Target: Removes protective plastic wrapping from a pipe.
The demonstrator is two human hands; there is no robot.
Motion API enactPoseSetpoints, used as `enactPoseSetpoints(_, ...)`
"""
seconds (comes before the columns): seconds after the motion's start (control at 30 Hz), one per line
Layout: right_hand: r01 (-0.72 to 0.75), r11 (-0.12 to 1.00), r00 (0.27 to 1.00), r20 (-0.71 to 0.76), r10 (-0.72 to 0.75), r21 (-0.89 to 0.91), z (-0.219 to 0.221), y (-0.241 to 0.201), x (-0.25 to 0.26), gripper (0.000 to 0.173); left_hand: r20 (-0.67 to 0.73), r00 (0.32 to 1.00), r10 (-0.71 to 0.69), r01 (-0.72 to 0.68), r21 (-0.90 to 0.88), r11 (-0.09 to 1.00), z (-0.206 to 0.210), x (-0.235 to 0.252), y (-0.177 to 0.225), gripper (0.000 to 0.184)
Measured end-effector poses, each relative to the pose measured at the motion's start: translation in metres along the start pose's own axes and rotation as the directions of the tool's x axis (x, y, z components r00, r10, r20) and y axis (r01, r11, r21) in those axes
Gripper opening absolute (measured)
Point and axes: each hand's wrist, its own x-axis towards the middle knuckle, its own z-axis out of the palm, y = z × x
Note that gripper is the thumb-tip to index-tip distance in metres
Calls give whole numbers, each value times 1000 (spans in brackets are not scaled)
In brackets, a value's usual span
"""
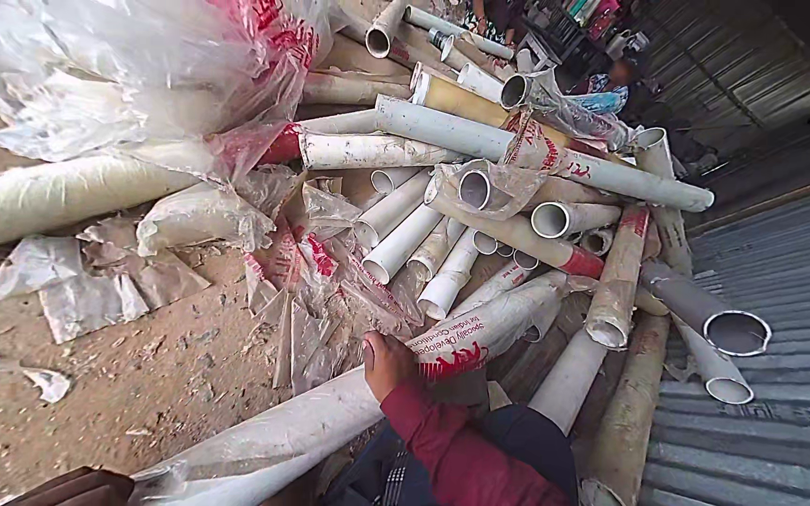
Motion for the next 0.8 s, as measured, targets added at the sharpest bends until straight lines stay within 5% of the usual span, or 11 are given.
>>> enactPoseSetpoints(0.17,71,997,989,-131,-71,-10,10,5,-7,26,56,994,92,-89,-55,995,8,44,14,12)
enactPoseSetpoints(0.27,67,998,988,-141,-66,2,10,2,-6,25,-138,990,1,-15,-99,995,17,58,22,14)
enactPoseSetpoints(0.33,76,997,981,-181,-73,10,12,3,-6,24,-426,872,-242,118,-297,948,33,62,23,14)
enactPoseSetpoints(0.4,46,999,981,-188,-42,16,9,4,-6,25,-516,715,-472,172,-524,834,50,70,15,10)
enactPoseSetpoints(0.43,24,1000,986,-166,-22,10,8,3,-7,26,-505,702,-501,210,-526,824,50,70,12,15)
enactPoseSetpoints(0.63,27,999,988,-150,-31,-24,9,6,-7,30,-172,869,-464,374,-384,844,-9,22,34,28)
enactPoseSetpoints(0.8,50,999,973,-227,-52,-14,17,12,-15,28,-215,890,-402,319,-336,886,-8,-26,36,45)
